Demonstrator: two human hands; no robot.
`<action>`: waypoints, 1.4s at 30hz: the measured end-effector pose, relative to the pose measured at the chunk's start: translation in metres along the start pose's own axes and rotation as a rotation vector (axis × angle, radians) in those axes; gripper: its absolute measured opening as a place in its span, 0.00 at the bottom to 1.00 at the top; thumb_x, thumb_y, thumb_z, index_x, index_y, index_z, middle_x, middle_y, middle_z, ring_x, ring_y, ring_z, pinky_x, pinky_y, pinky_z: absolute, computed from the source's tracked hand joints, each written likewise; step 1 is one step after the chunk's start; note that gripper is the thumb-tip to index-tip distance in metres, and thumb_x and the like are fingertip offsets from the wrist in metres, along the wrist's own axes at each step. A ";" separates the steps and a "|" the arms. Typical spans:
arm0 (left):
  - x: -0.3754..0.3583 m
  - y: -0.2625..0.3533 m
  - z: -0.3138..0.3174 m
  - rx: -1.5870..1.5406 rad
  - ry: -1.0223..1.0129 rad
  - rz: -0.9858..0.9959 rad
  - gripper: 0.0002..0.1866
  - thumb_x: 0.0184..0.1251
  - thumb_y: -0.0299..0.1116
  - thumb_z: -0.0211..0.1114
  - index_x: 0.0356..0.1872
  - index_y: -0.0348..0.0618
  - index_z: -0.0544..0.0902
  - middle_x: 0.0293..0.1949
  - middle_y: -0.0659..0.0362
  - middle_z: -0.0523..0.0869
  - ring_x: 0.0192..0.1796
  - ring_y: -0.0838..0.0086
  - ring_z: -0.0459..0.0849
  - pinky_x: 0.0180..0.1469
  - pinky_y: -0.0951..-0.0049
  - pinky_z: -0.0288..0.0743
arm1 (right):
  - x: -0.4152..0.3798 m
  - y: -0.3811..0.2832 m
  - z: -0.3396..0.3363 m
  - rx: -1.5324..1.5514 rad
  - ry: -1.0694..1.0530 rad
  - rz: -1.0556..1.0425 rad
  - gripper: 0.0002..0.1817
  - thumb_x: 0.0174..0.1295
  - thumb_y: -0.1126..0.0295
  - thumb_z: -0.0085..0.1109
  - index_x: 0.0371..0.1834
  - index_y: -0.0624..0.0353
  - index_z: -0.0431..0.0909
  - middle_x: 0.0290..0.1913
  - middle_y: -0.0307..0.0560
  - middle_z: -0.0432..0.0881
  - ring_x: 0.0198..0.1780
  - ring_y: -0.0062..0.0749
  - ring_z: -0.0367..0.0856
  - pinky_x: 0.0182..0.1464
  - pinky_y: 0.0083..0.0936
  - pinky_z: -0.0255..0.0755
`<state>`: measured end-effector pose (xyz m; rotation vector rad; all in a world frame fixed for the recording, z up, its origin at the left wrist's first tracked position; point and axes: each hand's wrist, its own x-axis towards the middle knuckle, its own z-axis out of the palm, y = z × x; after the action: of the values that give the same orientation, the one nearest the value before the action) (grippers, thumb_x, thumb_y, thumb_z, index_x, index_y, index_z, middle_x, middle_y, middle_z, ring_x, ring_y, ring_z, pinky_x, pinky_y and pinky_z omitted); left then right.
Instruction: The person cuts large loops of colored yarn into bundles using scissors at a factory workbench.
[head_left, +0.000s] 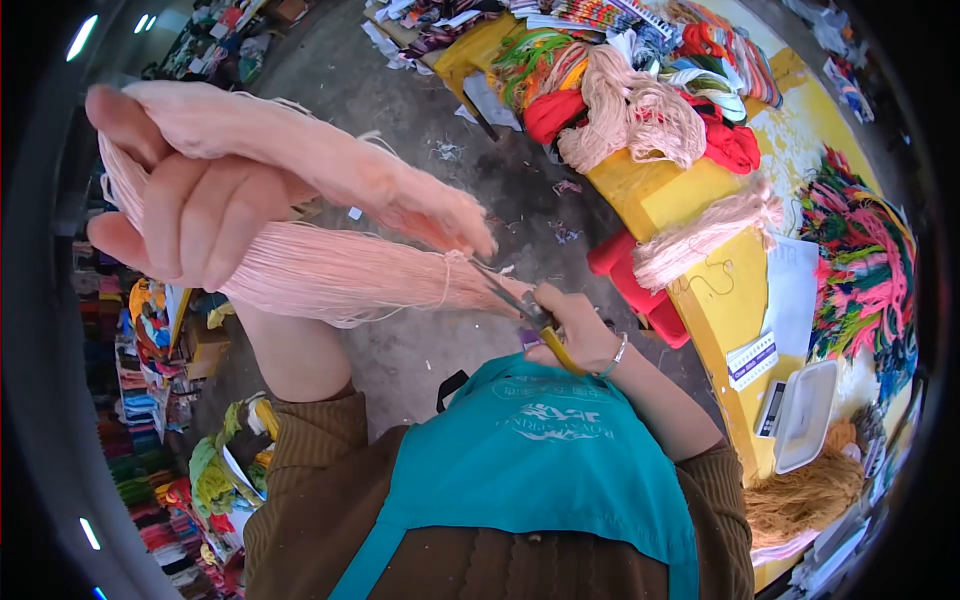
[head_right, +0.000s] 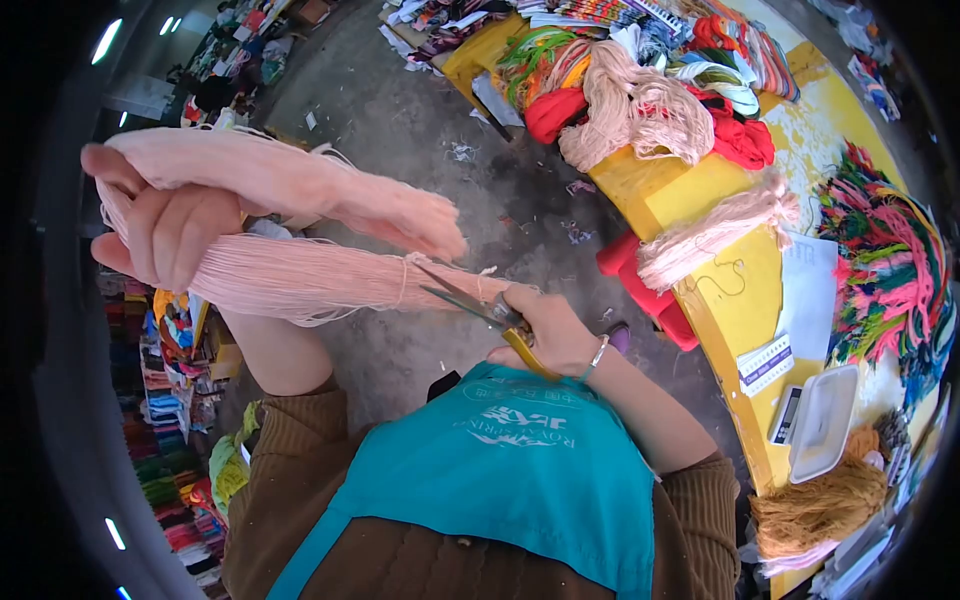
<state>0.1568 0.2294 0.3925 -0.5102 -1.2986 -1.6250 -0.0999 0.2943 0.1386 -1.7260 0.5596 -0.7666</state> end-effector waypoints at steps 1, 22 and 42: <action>0.006 0.000 -0.001 -0.004 -0.029 -0.013 0.35 0.76 0.37 0.55 0.75 0.30 0.50 0.18 0.66 0.76 0.18 0.86 0.74 0.28 0.84 0.74 | -0.002 0.005 0.004 0.001 0.003 0.000 0.35 0.47 0.43 0.73 0.43 0.62 0.73 0.30 0.50 0.74 0.29 0.33 0.73 0.32 0.29 0.69; 0.026 -0.013 -0.004 0.029 0.074 -0.020 0.35 0.77 0.39 0.51 0.75 0.29 0.50 0.18 0.65 0.76 0.18 0.85 0.75 0.31 0.82 0.77 | 0.033 -0.028 0.004 0.102 0.082 -0.269 0.28 0.48 0.54 0.76 0.41 0.61 0.71 0.27 0.50 0.71 0.28 0.41 0.70 0.35 0.32 0.68; 0.067 0.031 0.040 0.233 0.485 -0.056 0.08 0.67 0.27 0.51 0.39 0.31 0.72 0.13 0.69 0.69 0.14 0.84 0.72 0.34 0.84 0.74 | -0.036 0.058 -0.002 -0.048 0.092 0.248 0.28 0.52 0.57 0.69 0.52 0.60 0.73 0.28 0.53 0.76 0.30 0.46 0.78 0.36 0.36 0.72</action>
<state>0.1436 0.2387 0.4750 0.0648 -1.1159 -1.4955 -0.1249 0.3026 0.0753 -1.6325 0.8437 -0.6627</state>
